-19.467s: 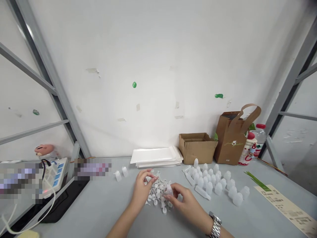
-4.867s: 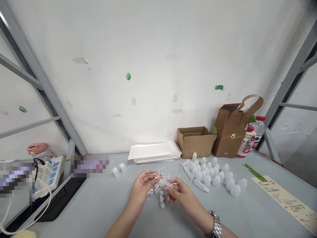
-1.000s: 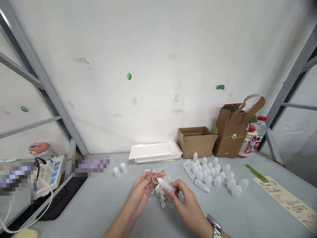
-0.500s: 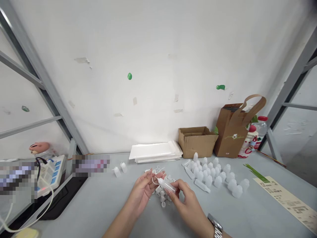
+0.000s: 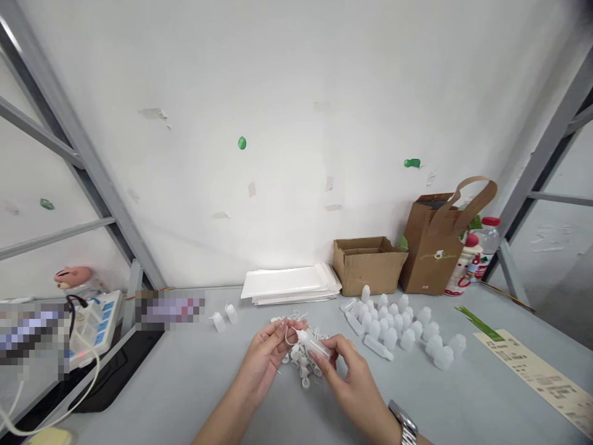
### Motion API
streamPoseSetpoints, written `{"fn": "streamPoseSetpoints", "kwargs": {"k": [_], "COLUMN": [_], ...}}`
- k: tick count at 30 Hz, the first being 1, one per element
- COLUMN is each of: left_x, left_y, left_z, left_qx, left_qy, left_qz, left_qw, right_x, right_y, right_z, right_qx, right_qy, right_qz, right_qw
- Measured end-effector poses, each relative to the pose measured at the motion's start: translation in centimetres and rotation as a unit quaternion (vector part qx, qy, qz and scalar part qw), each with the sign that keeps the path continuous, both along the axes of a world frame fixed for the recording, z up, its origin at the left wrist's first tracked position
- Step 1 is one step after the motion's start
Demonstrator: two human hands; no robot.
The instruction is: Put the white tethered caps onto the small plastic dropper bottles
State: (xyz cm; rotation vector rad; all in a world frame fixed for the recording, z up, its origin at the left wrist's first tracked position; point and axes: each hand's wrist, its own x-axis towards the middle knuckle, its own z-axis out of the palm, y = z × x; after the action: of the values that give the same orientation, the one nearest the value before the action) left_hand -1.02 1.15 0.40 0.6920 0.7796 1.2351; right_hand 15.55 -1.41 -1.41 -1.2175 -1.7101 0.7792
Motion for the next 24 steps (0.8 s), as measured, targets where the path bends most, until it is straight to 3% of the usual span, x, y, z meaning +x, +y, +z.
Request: {"fn": "streamPoseSetpoints", "kwargs": {"k": [12, 24], "left_x": [-0.10, 0.07], "left_y": [0.22, 0.03], "left_z": [-0.08, -0.12], "left_qx": [-0.020, 0.008], "left_qy": [0.010, 0.029], "left_qz": [0.048, 0.004], "left_qw": [0.999, 1.000], "right_x": [-0.07, -0.06], "right_y": [0.06, -0.13], "right_z": [-0.30, -0.14], "right_qx": [0.020, 0.022], "right_qy": [-0.002, 0.003], "right_qz": [-0.023, -0.012], "right_qw": [1.000, 1.000]}}
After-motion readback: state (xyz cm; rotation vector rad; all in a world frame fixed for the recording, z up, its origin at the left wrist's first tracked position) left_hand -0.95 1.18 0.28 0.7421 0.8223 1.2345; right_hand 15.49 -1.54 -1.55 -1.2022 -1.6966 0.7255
